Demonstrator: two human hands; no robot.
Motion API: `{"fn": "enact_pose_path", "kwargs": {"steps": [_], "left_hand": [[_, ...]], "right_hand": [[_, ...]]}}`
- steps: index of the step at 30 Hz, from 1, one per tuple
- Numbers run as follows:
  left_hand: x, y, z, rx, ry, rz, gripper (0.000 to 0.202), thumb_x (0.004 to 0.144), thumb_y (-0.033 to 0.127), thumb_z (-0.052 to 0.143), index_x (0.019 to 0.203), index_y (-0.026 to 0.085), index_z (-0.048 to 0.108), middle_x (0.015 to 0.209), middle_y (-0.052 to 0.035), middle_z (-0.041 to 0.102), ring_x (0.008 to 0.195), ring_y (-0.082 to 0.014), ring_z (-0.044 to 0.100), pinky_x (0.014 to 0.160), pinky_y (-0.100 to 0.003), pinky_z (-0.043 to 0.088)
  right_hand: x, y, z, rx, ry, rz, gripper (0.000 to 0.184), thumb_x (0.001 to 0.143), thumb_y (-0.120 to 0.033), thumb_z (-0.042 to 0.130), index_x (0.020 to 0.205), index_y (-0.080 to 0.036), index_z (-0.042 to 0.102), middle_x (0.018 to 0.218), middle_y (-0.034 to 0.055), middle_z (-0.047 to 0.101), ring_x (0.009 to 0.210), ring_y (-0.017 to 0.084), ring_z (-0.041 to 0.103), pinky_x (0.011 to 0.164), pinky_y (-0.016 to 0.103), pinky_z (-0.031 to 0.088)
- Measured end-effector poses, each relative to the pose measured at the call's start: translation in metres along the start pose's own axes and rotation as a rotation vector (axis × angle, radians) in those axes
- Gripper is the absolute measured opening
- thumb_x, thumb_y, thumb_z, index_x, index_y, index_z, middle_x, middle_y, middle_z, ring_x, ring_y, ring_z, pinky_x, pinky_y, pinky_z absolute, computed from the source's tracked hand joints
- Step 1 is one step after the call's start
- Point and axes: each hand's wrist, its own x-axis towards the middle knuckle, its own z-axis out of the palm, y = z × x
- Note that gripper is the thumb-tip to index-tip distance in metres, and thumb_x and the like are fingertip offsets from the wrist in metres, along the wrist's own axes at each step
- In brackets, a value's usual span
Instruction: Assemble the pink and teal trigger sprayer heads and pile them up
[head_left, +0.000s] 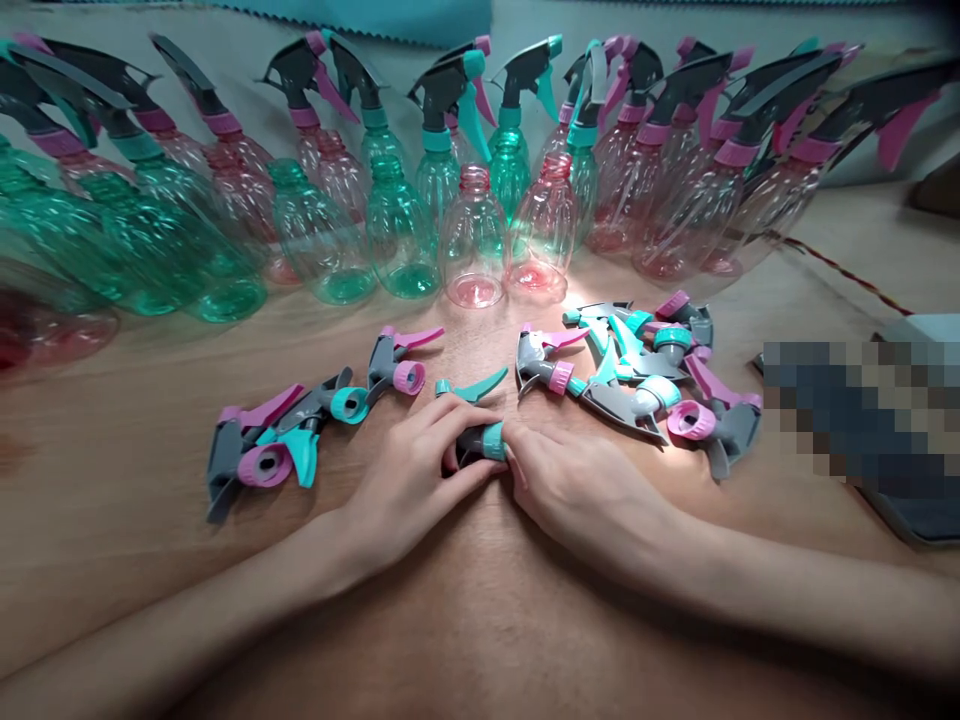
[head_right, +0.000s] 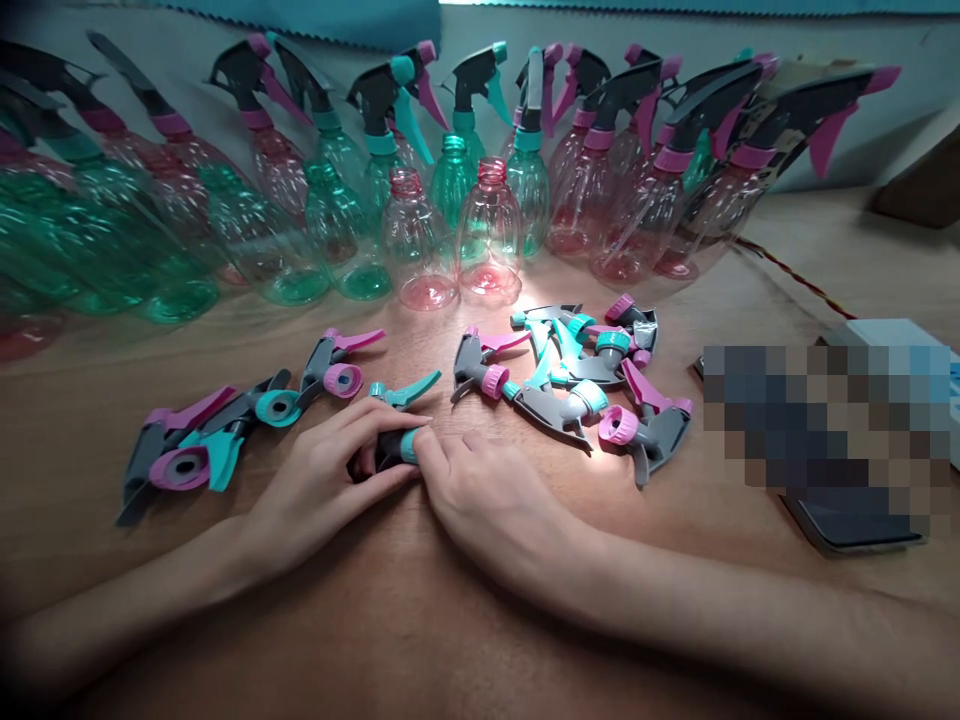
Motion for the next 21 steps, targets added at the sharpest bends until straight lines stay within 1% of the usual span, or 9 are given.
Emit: {"fn": "enact_pose_path", "kwargs": {"steps": [2, 6, 8, 11, 13, 15, 17, 19, 21], "left_hand": [[0.0, 0.0, 0.0, 0.013, 0.002, -0.004, 0.023, 0.086, 0.02, 0.059, 0.109, 0.022, 0.06, 0.093, -0.0005, 0.058, 0.062, -0.0103, 0.048, 0.059, -0.023, 0.041], [0.003, -0.002, -0.001, 0.036, 0.045, 0.043, 0.027, 0.085, 0.018, 0.059, 0.112, 0.022, 0.06, 0.085, 0.0012, 0.057, 0.062, -0.0101, 0.049, 0.062, -0.023, 0.042], [0.007, -0.002, -0.001, 0.064, 0.074, 0.069, 0.028, 0.085, 0.017, 0.059, 0.113, 0.021, 0.06, 0.083, 0.0015, 0.057, 0.062, -0.01, 0.049, 0.062, -0.022, 0.042], [0.016, 0.0, -0.005, 0.158, 0.105, 0.119, 0.027, 0.085, 0.016, 0.057, 0.111, 0.023, 0.061, 0.094, -0.0009, 0.061, 0.067, -0.0108, 0.053, 0.064, -0.023, 0.043], [0.025, 0.003, -0.011, 0.212, 0.158, 0.165, 0.025, 0.086, 0.017, 0.055, 0.109, 0.024, 0.063, 0.102, -0.0025, 0.063, 0.074, -0.0128, 0.057, 0.068, -0.024, 0.044], [0.039, 0.009, -0.017, 0.226, 0.234, 0.198, 0.023, 0.087, 0.018, 0.056, 0.108, 0.024, 0.064, 0.105, -0.0034, 0.064, 0.08, -0.0143, 0.059, 0.071, -0.024, 0.045], [0.056, 0.017, -0.021, 0.229, 0.296, 0.239, 0.022, 0.086, 0.021, 0.059, 0.107, 0.023, 0.065, 0.105, -0.0037, 0.065, 0.076, -0.0136, 0.059, 0.072, -0.025, 0.046], [0.073, 0.025, -0.019, 0.243, 0.282, 0.334, 0.025, 0.087, 0.016, 0.056, 0.111, 0.023, 0.063, 0.111, -0.0048, 0.064, 0.091, -0.0162, 0.06, 0.077, -0.027, 0.046], [0.087, 0.03, -0.013, 0.242, 0.192, 0.44, 0.027, 0.089, 0.014, 0.053, 0.113, 0.023, 0.063, 0.116, -0.0045, 0.063, 0.103, -0.0186, 0.058, 0.085, -0.03, 0.045]], "right_hand": [[-0.006, -0.007, -0.007, -0.153, -0.102, -0.043, 0.02, 0.083, -0.004, 0.041, 0.094, -0.01, 0.057, 0.076, 0.0086, 0.063, 0.06, 0.021, 0.057, 0.049, 0.031, 0.041], [-0.019, -0.02, -0.007, -0.393, -0.113, -0.095, 0.039, 0.082, -0.009, 0.046, 0.119, 0.002, 0.052, 0.077, 0.0117, 0.063, 0.06, 0.022, 0.056, 0.045, 0.032, 0.041], [-0.023, -0.026, -0.003, -0.463, -0.114, -0.069, 0.044, 0.084, -0.012, 0.046, 0.124, 0.007, 0.048, 0.074, 0.0121, 0.063, 0.058, 0.021, 0.055, 0.044, 0.032, 0.042], [-0.025, -0.033, 0.001, -0.519, -0.075, 0.036, 0.047, 0.09, -0.018, 0.04, 0.127, 0.011, 0.047, 0.07, 0.0131, 0.063, 0.055, 0.02, 0.054, 0.044, 0.032, 0.043], [-0.026, -0.037, 0.0, -0.515, -0.058, 0.032, 0.046, 0.088, -0.014, 0.04, 0.125, 0.011, 0.049, 0.069, 0.0149, 0.064, 0.054, 0.02, 0.055, 0.043, 0.031, 0.043], [-0.028, -0.04, -0.001, -0.452, -0.053, -0.05, 0.046, 0.081, -0.007, 0.044, 0.123, 0.01, 0.053, 0.068, 0.0144, 0.065, 0.053, 0.019, 0.055, 0.042, 0.031, 0.043], [-0.03, -0.042, 0.0, -0.343, -0.041, -0.151, 0.051, 0.072, 0.0, 0.047, 0.122, 0.009, 0.055, 0.067, 0.0123, 0.065, 0.052, 0.019, 0.055, 0.041, 0.03, 0.042], [-0.031, -0.042, 0.002, -0.25, -0.028, -0.198, 0.055, 0.068, 0.003, 0.047, 0.122, 0.008, 0.055, 0.068, 0.0112, 0.065, 0.052, 0.019, 0.056, 0.041, 0.03, 0.041], [-0.03, -0.041, 0.003, -0.199, -0.016, -0.207, 0.055, 0.067, 0.005, 0.047, 0.121, 0.007, 0.056, 0.069, 0.0109, 0.065, 0.053, 0.019, 0.058, 0.042, 0.03, 0.041]]}}
